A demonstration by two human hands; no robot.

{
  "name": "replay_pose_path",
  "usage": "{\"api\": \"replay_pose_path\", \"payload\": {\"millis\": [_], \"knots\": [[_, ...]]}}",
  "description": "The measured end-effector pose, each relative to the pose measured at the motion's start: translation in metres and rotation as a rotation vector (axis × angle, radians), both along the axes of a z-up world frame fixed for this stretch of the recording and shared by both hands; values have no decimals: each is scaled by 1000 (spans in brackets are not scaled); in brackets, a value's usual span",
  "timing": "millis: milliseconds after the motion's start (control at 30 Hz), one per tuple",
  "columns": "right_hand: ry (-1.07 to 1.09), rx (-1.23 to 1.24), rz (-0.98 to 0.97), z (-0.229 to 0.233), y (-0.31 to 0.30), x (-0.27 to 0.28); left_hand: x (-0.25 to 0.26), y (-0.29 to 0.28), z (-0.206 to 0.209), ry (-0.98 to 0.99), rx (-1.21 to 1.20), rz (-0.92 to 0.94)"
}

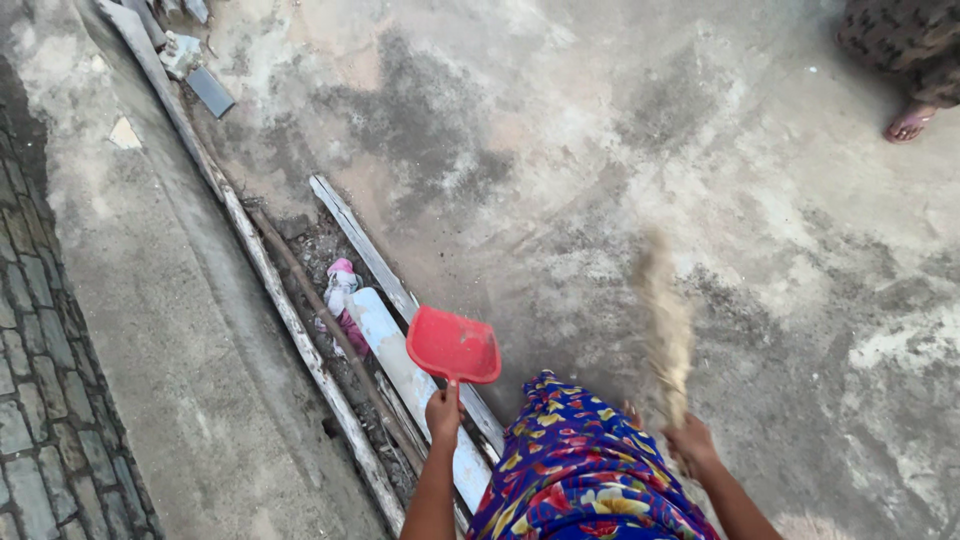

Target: The person sweeps dirt and debris across a concrete floor using a small handheld broom and a red dustpan.

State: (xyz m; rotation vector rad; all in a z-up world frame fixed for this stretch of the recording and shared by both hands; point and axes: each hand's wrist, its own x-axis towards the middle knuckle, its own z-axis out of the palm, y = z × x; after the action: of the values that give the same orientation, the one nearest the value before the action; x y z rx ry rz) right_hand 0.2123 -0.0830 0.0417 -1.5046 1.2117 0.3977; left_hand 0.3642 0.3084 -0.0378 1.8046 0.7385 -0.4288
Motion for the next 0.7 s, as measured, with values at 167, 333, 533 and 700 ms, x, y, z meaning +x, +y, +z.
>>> {"api": "replay_pose_path", "payload": {"millis": [167,333,533,700], "knots": [[146,130,-231,85,-7,43,4,-5,-4,51,-1,17],[122,-9,-45,102,19,105,20,-11,-1,-1,-39,39],[80,17,523,32,11,167,47,-25,7,-23,28,28],[-26,81,424,-53,-50,162,80,-63,27,19,22,53]]}}
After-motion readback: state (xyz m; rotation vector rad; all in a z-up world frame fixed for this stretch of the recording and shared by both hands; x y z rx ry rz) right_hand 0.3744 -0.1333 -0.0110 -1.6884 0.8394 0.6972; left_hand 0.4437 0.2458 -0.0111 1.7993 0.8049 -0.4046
